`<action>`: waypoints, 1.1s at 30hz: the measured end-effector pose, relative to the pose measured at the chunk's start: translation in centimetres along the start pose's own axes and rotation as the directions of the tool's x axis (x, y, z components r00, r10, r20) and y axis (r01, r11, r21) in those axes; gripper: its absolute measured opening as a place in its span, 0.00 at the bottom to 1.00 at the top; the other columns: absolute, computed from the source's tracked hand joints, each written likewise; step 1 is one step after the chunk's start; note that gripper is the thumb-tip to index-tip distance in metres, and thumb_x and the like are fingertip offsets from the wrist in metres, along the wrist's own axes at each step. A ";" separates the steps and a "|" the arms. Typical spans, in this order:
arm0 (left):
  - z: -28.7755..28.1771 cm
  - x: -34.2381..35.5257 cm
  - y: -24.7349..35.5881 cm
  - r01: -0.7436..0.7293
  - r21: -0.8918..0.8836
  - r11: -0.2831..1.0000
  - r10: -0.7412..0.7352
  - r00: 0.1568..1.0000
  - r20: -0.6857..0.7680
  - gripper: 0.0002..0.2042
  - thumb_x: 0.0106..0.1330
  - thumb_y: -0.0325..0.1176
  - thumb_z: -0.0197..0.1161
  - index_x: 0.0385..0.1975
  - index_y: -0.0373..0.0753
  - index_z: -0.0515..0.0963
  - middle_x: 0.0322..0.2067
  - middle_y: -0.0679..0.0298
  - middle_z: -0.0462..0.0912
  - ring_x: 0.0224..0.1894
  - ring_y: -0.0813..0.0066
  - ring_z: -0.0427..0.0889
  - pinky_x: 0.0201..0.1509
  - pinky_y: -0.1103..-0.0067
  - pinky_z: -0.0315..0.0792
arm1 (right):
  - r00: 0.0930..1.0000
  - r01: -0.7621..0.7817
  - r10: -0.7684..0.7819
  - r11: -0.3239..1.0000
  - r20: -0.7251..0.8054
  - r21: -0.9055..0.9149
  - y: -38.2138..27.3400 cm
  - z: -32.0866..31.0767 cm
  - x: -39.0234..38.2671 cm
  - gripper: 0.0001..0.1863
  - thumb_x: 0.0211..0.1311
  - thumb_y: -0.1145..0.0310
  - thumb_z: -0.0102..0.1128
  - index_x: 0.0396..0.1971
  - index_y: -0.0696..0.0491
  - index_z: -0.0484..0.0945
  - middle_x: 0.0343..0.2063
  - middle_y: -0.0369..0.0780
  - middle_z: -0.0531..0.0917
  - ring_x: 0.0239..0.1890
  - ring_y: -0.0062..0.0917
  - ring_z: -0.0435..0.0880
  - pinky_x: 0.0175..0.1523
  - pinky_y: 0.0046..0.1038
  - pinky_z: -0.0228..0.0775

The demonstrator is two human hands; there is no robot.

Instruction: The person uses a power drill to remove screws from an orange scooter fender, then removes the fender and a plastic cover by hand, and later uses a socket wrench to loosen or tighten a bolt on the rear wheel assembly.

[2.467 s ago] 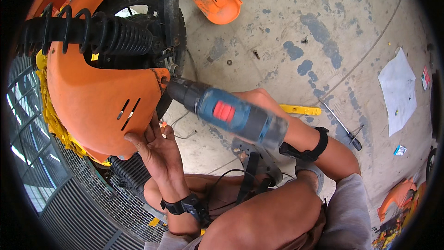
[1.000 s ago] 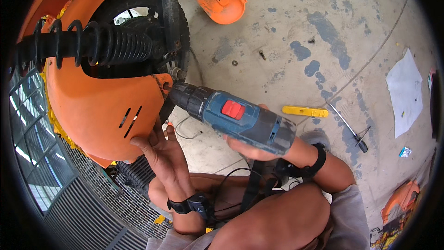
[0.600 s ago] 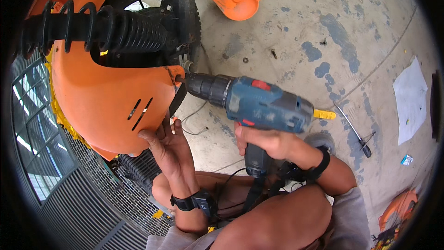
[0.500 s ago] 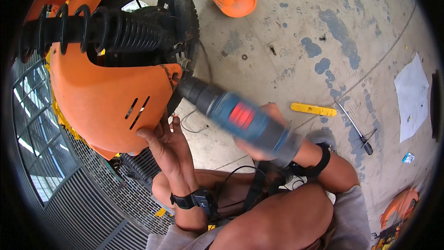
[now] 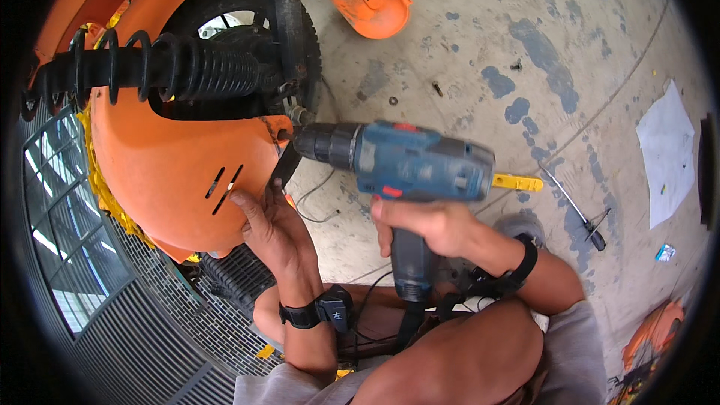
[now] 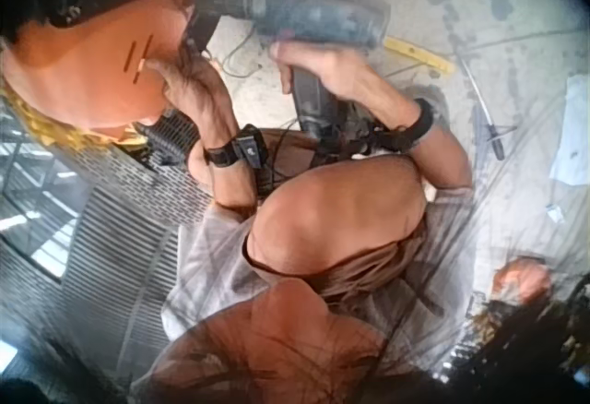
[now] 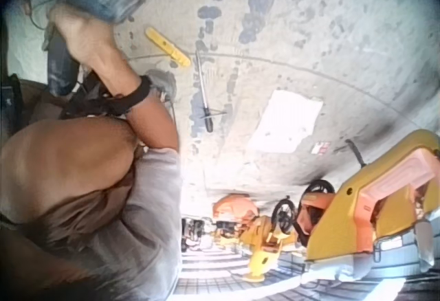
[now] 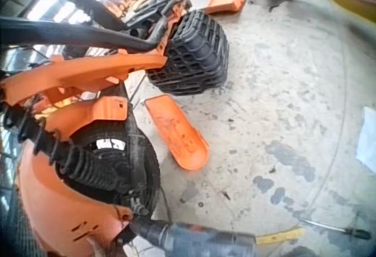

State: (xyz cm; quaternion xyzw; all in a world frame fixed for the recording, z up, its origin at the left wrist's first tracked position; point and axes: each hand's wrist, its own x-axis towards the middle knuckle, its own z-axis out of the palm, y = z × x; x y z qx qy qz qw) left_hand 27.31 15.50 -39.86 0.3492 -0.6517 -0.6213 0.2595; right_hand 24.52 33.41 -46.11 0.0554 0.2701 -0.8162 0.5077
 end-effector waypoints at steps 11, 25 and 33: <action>0.2 -0.1 0.3 0.013 -0.036 0.999 -0.013 1.000 -0.001 0.25 0.61 0.46 0.56 0.51 0.36 0.64 0.48 0.64 0.70 0.46 0.73 0.69 0.44 0.77 0.63 | 0.704 0.614 -0.647 0.349 0.292 -0.708 0.5 -2.7 1.2 0.09 0.47 0.68 0.59 0.26 0.57 0.72 0.16 0.43 0.75 0.16 0.31 0.73 0.25 0.28 0.67; -0.3 0.0 0.2 0.033 0.002 0.999 -0.033 0.999 -0.015 0.25 0.59 0.47 0.59 0.49 0.34 0.65 0.46 0.64 0.70 0.43 0.75 0.68 0.42 0.77 0.61 | 0.729 0.546 -0.645 0.343 0.231 -0.764 2.5 -1.2 0.7 0.06 0.43 0.69 0.59 0.20 0.52 0.71 0.17 0.39 0.76 0.22 0.38 0.75 0.29 0.34 0.66; -0.7 -0.2 0.4 0.047 -0.016 0.999 -0.047 0.999 0.000 0.25 0.60 0.48 0.58 0.48 0.36 0.67 0.46 0.64 0.71 0.44 0.75 0.68 0.42 0.76 0.61 | 0.782 0.547 -0.591 0.496 0.199 -0.674 1.0 -1.2 -0.1 0.10 0.37 0.72 0.61 0.25 0.55 0.73 0.18 0.43 0.76 0.20 0.37 0.76 0.24 0.27 0.67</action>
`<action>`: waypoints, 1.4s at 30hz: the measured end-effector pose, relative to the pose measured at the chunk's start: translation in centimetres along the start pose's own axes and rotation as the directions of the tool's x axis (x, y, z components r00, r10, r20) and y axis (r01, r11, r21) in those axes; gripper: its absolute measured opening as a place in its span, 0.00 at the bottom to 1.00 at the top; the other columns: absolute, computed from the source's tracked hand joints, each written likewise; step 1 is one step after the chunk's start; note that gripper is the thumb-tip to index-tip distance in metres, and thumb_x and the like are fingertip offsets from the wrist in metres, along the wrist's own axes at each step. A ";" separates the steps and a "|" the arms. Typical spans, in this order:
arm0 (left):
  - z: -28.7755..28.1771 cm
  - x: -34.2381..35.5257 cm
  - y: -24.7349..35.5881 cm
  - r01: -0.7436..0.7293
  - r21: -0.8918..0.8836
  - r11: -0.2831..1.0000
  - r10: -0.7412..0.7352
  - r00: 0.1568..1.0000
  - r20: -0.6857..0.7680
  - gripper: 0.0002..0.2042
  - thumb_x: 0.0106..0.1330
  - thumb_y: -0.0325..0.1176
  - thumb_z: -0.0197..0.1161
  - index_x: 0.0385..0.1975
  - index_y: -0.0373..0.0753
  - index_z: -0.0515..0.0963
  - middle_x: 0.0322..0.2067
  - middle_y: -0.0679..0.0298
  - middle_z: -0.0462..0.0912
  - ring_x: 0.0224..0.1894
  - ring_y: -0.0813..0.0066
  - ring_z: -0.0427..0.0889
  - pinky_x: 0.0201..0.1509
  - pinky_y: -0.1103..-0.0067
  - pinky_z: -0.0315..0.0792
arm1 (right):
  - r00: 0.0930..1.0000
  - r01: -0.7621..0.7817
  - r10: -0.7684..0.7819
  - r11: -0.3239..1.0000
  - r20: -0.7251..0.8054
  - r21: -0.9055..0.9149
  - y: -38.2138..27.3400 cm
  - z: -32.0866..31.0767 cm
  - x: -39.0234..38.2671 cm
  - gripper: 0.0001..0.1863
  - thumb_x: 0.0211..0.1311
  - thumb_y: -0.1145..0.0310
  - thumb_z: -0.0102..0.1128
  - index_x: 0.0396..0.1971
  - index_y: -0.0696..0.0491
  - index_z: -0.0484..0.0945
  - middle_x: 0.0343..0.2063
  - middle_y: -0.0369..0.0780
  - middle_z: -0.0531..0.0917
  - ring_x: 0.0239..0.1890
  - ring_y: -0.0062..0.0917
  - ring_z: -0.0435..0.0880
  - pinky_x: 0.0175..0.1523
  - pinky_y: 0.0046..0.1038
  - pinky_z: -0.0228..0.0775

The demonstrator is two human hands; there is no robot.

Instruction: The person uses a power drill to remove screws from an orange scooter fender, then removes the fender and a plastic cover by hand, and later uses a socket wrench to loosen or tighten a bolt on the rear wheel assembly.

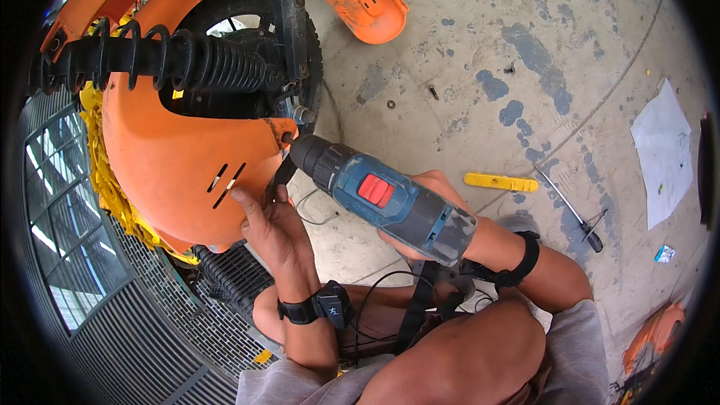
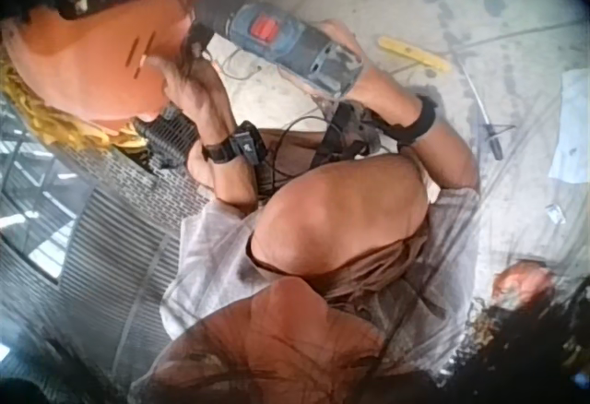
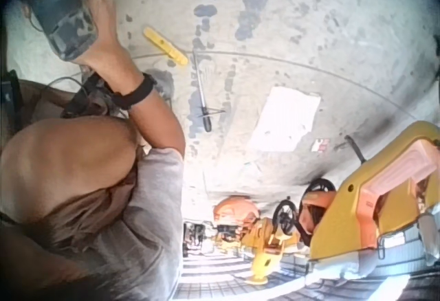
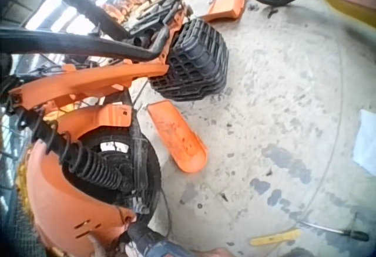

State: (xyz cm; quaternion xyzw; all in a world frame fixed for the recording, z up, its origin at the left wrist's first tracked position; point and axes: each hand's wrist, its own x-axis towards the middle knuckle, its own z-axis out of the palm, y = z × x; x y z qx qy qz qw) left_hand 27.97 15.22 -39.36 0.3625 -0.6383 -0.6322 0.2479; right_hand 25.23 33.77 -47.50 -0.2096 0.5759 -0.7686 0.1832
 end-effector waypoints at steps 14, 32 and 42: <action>-2.6 0.0 3.8 0.096 -0.131 0.987 -0.078 0.987 0.138 0.17 0.63 0.42 0.56 0.46 0.39 0.69 0.46 0.66 0.72 0.47 0.71 0.69 0.45 0.73 0.61 | 0.969 -0.233 0.245 0.887 -0.022 -0.398 -6.4 -9.8 -3.4 0.18 0.42 0.71 0.60 0.37 0.59 0.74 0.29 0.47 0.79 0.30 0.41 0.78 0.35 0.28 0.70; -15.2 1.6 3.0 0.395 -0.611 0.686 -0.674 0.660 -0.330 0.27 0.58 0.51 0.50 0.54 0.45 0.58 0.50 0.60 0.61 0.55 0.68 0.61 0.53 0.65 0.56 | 0.784 -0.393 0.102 0.846 -0.613 -0.361 -15.1 -8.3 2.2 0.17 0.53 0.78 0.51 0.46 0.60 0.73 0.37 0.42 0.80 0.38 0.24 0.77 0.45 0.24 0.67; -14.5 6.9 -0.7 0.524 -0.656 0.543 -0.802 0.555 -0.220 0.29 0.54 0.62 0.49 0.49 0.46 0.69 0.43 0.63 0.69 0.42 0.69 0.69 0.44 0.68 0.64 | 0.922 -0.200 0.127 0.965 -0.366 -0.169 -12.7 13.0 15.9 0.24 0.64 0.60 0.46 0.51 0.64 0.67 0.48 0.49 0.74 0.51 0.30 0.72 0.56 0.25 0.60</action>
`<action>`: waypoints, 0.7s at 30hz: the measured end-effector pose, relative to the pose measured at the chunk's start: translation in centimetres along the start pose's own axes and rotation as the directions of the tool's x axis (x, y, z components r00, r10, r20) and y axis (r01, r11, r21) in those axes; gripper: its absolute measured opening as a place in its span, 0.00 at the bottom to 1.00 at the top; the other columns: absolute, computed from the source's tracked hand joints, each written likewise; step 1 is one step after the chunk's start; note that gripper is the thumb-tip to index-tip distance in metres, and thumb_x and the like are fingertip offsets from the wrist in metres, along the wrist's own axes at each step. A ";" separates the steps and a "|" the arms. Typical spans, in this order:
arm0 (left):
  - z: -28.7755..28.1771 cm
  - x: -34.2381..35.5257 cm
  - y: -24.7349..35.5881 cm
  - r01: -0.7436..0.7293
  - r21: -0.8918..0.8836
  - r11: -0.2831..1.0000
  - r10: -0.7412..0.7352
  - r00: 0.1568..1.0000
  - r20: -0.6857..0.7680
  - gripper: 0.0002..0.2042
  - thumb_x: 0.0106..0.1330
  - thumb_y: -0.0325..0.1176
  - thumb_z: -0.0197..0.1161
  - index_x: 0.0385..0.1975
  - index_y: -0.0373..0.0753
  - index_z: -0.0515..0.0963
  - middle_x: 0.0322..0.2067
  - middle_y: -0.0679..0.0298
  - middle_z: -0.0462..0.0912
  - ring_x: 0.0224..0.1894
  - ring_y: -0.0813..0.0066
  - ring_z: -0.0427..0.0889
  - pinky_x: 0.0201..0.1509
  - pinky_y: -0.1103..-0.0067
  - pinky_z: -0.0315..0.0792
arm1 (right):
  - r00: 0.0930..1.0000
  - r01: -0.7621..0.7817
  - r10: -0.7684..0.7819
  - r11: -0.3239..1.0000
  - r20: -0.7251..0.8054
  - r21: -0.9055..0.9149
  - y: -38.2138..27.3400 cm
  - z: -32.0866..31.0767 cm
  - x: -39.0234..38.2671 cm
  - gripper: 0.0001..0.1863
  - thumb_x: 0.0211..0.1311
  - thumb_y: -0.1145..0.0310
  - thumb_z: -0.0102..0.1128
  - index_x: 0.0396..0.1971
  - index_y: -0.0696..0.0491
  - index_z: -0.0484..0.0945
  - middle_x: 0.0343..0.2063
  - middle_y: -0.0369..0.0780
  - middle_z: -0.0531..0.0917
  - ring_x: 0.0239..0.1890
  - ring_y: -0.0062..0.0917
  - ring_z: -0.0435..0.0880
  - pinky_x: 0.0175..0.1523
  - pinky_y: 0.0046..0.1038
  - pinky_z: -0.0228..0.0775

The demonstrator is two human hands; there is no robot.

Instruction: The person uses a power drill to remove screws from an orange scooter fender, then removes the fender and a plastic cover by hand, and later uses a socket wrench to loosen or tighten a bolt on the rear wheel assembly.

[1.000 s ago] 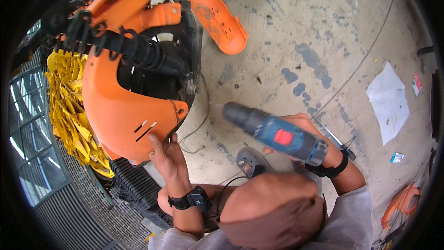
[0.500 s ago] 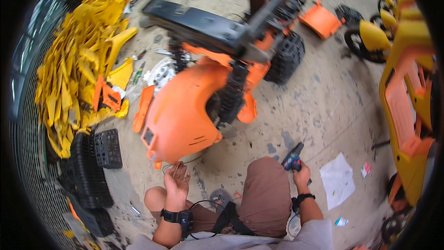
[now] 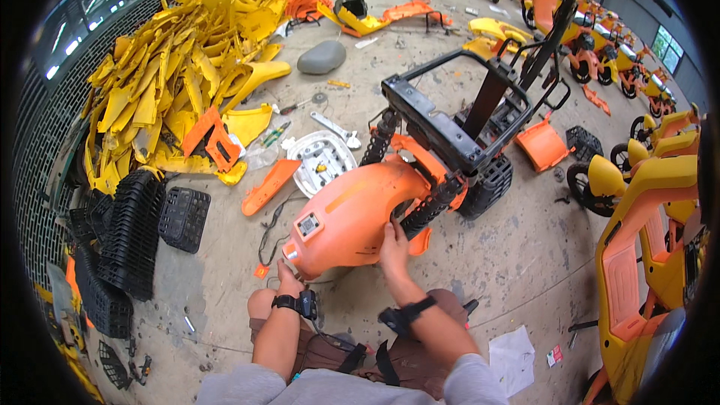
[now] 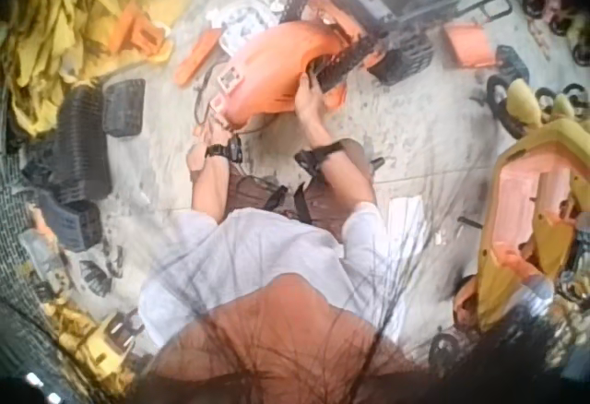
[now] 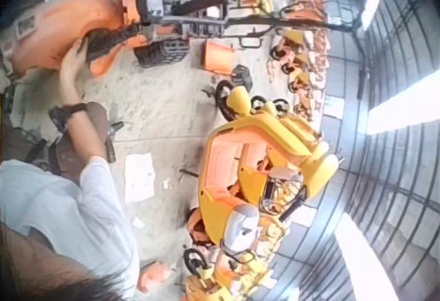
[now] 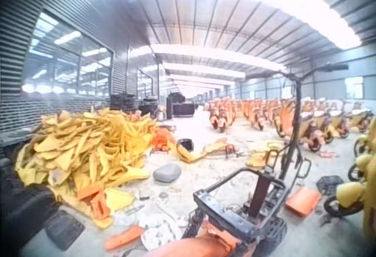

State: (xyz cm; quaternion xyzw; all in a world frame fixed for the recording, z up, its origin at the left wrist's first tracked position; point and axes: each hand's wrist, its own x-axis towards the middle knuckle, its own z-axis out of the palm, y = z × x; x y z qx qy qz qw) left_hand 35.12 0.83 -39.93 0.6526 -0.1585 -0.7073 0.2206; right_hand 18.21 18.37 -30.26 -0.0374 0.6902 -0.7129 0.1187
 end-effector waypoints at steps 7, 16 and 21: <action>-1.0 2.1 0.4 -0.385 -0.296 0.874 0.469 0.828 0.307 0.24 0.60 0.50 0.53 0.48 0.38 0.69 0.45 0.62 0.76 0.44 0.70 0.77 0.44 0.76 0.73 | 0.988 0.011 0.009 0.992 -0.156 0.127 -1.0 4.7 -1.0 0.23 0.65 0.55 0.41 0.37 0.64 0.72 0.33 0.48 0.78 0.36 0.33 0.73 0.46 0.30 0.62; -0.2 -7.6 9.4 -0.503 -0.325 0.801 0.596 0.726 0.344 0.17 0.60 0.42 0.55 0.42 0.36 0.71 0.39 0.62 0.76 0.40 0.73 0.77 0.42 0.78 0.72 | 0.976 -0.159 0.214 0.812 -0.032 0.561 -4.2 4.1 -2.1 0.22 0.65 0.54 0.38 0.43 0.58 0.71 0.42 0.38 0.75 0.45 0.24 0.71 0.49 0.24 0.60; 0.9 -11.4 13.0 -0.724 -0.425 0.543 0.836 0.513 0.195 0.13 0.63 0.38 0.53 0.38 0.34 0.72 0.35 0.63 0.78 0.37 0.74 0.77 0.41 0.78 0.72 | 0.948 -0.266 0.278 0.425 0.155 0.865 -4.1 3.6 -1.6 0.22 0.64 0.52 0.37 0.46 0.53 0.68 0.46 0.35 0.73 0.48 0.24 0.71 0.50 0.25 0.62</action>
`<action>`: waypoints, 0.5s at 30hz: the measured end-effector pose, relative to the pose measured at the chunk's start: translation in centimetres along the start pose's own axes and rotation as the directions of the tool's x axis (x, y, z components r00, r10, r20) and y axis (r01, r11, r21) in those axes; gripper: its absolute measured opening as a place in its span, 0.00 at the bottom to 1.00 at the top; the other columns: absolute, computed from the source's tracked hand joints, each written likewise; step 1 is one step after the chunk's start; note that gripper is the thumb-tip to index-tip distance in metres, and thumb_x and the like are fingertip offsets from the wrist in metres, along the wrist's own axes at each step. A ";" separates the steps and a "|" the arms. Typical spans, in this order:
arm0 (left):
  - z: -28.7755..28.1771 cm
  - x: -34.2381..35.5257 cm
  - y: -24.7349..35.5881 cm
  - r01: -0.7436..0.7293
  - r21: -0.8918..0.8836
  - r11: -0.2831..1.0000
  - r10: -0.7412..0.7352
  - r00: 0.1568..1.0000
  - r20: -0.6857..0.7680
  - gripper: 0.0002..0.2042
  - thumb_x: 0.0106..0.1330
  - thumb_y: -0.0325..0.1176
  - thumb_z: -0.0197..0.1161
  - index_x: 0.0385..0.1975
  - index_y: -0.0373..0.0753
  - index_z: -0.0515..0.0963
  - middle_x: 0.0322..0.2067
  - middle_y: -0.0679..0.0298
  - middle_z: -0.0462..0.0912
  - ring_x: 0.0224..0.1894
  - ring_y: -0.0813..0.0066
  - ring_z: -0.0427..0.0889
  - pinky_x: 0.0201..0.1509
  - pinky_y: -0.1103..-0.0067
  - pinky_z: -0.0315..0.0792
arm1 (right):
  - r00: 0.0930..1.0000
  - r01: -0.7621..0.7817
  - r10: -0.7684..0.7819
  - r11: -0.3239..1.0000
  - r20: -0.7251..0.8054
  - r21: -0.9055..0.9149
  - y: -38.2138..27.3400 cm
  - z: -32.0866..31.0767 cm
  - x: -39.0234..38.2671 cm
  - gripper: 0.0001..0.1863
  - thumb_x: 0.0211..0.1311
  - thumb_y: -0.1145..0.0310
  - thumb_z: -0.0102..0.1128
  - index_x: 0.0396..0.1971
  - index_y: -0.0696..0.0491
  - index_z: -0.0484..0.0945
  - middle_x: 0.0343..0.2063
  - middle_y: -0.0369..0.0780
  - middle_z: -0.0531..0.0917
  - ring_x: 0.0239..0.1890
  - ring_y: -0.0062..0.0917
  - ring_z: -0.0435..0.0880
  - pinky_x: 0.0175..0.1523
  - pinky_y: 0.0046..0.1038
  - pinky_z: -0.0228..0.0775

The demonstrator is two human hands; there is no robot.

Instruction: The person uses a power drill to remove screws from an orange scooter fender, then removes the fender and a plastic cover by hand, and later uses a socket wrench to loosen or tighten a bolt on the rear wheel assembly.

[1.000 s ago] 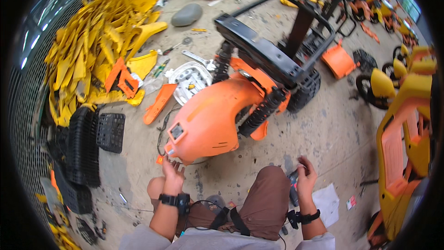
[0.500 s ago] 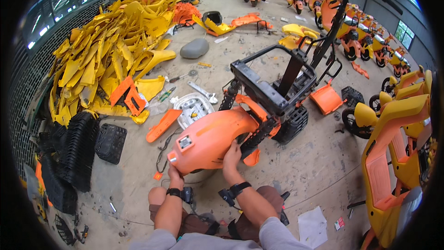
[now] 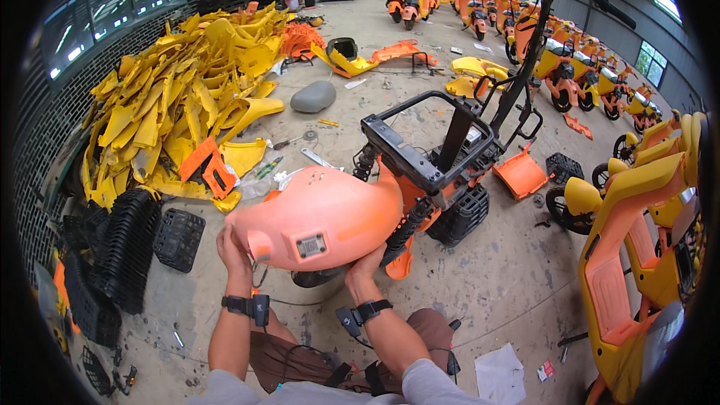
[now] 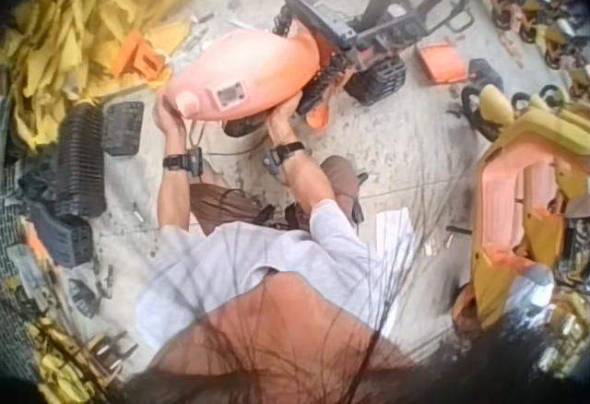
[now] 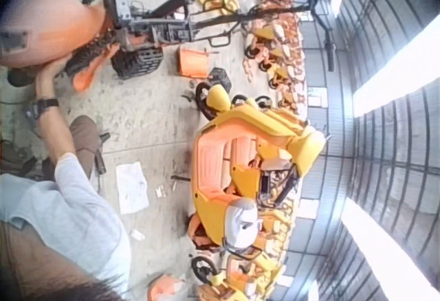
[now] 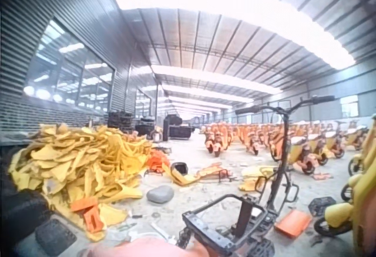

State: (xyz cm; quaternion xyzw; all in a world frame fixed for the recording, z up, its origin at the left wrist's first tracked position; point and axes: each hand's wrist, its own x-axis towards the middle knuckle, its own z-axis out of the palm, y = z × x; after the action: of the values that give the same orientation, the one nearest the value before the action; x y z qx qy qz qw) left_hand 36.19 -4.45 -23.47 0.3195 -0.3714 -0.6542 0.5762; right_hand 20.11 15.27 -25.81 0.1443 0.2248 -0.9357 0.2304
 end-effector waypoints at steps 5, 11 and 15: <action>-2.3 1.5 1.4 0.050 0.056 0.997 -0.059 0.981 0.184 0.13 0.63 0.36 0.54 0.38 0.31 0.73 0.37 0.62 0.78 0.37 0.74 0.77 0.41 0.80 0.71 | 0.997 0.016 -0.024 0.992 -0.066 -0.124 0.9 1.4 -2.3 0.21 0.65 0.53 0.38 0.42 0.55 0.70 0.43 0.36 0.74 0.45 0.24 0.72 0.48 0.27 0.62; -0.4 2.4 3.8 0.061 0.084 0.995 -0.080 0.965 0.251 0.13 0.63 0.35 0.52 0.41 0.33 0.73 0.39 0.62 0.78 0.40 0.74 0.77 0.43 0.80 0.72 | 0.982 0.172 -0.183 0.965 -0.043 -0.196 3.1 0.2 -0.4 0.15 0.64 0.59 0.41 0.36 0.56 0.71 0.35 0.35 0.76 0.38 0.23 0.74 0.44 0.26 0.65; -1.6 9.8 3.8 0.041 0.085 0.996 -0.066 0.948 0.311 0.13 0.64 0.37 0.52 0.43 0.36 0.72 0.38 0.64 0.77 0.40 0.75 0.77 0.43 0.80 0.72 | 0.979 0.190 -0.199 0.965 -0.032 -0.179 5.2 1.4 -1.4 0.15 0.64 0.61 0.42 0.32 0.57 0.73 0.31 0.35 0.77 0.36 0.22 0.74 0.42 0.26 0.66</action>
State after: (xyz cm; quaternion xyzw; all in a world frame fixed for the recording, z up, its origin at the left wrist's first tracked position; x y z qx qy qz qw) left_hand 38.21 -14.59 -21.00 0.2436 -0.4745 -0.6971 0.4791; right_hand 23.62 11.00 -25.94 0.1240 0.3250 -0.9265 0.1435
